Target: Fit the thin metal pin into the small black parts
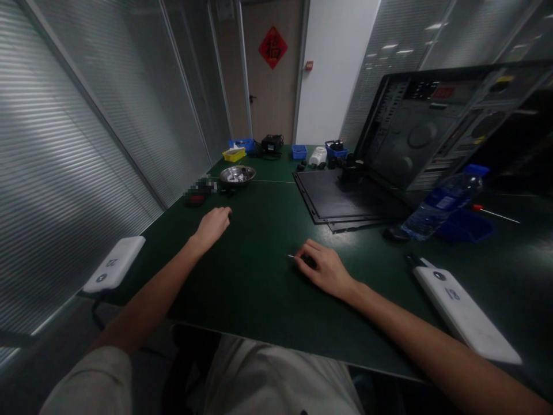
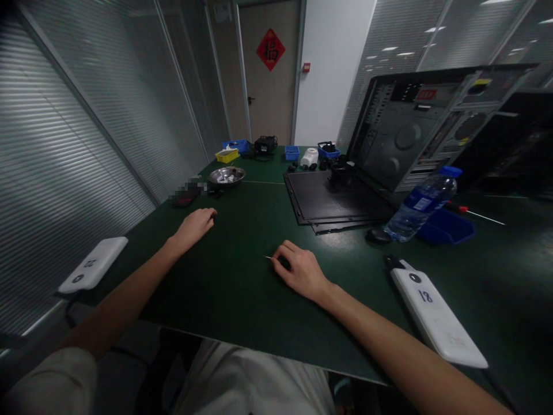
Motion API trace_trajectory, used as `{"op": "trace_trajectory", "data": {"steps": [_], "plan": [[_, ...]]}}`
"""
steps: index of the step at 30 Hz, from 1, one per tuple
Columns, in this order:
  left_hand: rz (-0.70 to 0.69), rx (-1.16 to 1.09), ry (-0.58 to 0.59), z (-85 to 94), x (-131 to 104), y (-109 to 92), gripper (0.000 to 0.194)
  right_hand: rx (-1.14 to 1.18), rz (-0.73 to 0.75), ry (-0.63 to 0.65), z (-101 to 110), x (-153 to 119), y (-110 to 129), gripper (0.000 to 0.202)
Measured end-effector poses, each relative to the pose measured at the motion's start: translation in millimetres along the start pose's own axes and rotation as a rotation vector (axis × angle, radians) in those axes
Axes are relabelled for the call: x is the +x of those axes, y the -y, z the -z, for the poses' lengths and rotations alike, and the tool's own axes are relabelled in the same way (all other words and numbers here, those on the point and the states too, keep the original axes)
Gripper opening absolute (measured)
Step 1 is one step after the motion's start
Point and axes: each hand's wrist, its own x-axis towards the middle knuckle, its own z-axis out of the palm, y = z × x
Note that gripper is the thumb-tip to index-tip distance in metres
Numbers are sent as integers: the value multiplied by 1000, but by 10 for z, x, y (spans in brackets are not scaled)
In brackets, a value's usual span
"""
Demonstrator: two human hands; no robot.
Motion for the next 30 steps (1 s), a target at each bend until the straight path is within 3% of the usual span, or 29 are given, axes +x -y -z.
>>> {"op": "trace_trajectory", "data": {"steps": [5, 15, 24, 30], "plan": [[281, 168, 1, 55, 37, 410, 34, -18, 7, -9, -16, -4, -10, 16], [635, 196, -33, 164, -114, 1107, 34, -16, 12, -3, -11, -20, -10, 15], [652, 185, -1, 119, -117, 1324, 26, -3, 13, 4, 11, -19, 9, 16], [658, 147, -45, 92, -120, 1410, 30, -10, 9, 5, -1, -23, -7, 14]]}}
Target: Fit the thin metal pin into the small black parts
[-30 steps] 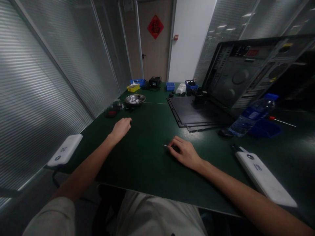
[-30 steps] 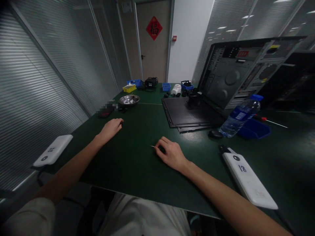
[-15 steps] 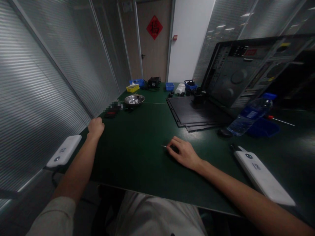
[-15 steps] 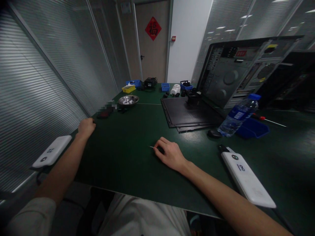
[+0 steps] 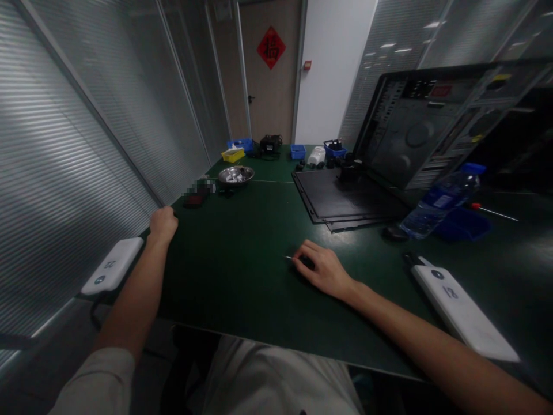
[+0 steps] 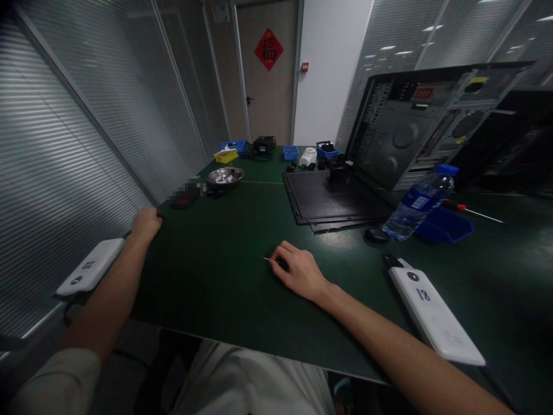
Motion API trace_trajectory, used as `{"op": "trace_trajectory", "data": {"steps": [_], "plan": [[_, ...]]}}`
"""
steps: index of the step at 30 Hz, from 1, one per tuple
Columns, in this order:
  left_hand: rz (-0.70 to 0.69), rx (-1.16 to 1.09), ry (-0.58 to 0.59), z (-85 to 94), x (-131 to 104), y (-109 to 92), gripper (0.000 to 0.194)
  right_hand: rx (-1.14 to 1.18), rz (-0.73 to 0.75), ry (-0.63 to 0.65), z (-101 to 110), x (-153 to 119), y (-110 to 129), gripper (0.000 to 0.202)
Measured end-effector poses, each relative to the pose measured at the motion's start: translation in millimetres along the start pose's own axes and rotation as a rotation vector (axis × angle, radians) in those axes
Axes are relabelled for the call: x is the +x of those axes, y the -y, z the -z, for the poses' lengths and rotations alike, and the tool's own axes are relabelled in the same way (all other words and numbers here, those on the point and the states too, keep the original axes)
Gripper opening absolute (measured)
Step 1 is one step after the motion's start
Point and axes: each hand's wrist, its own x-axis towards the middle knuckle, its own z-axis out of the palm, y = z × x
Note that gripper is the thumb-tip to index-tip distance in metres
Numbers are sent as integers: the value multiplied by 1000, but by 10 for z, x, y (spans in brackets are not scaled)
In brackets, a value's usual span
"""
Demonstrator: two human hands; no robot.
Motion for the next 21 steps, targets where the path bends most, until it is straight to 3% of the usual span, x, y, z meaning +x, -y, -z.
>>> {"op": "trace_trajectory", "data": {"steps": [5, 13, 21], "plan": [[9, -38, -45, -71, 49, 129, 36, -8, 9, 3, -18, 6, -24, 14], [-16, -60, 30, -107, 267, 248, 29, -2, 8, 6, -10, 6, -16, 15], [41, -136, -78, -120, 230, 338, 31, 1, 10, 3, -12, 5, -20, 15]]}}
